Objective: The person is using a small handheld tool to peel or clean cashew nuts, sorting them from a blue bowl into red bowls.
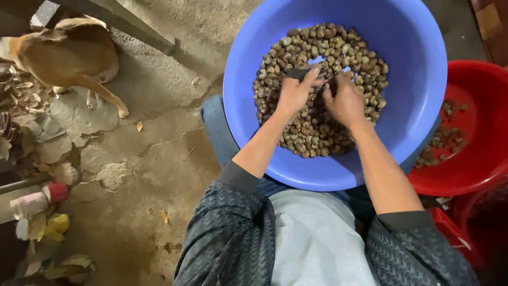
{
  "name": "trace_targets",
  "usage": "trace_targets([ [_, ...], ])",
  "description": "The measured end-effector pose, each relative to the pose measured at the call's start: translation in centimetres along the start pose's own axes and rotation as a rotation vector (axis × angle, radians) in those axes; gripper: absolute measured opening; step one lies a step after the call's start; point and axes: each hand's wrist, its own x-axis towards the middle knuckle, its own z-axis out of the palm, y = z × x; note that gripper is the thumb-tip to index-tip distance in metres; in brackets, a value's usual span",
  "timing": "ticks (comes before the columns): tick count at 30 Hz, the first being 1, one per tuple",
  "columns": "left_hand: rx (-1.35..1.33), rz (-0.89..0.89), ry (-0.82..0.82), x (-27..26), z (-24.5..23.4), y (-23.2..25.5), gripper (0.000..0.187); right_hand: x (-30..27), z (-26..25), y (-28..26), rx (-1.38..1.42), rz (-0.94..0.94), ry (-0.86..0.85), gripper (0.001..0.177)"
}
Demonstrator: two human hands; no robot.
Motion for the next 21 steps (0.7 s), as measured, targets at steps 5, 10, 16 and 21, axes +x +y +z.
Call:
trace_targets([
  [5,0.070,0.030,-0.051,-0.6,-0.2,0.5,0.037,-0.2,-2.5,-1.6,1.295,0.497,-0.036,0.028],
  [10,0.023,0.061,-0.034,-1.8,0.4,1.9,0.037,-0.4,-2.9,-1.5,1.430,0.503,0.009,0.030],
  [16,0.018,0.113,-0.063,-1.6,0.0,1.4,0.035,-0.5,-4.1,-2.3,1.482,0.459,0.024,0.024],
  [21,0.001,0.144,-0.049,-1.2,0.3,0.6,0.025,-0.7,-5.0,-2.5,1.459,0.353,0.004,0.032],
])
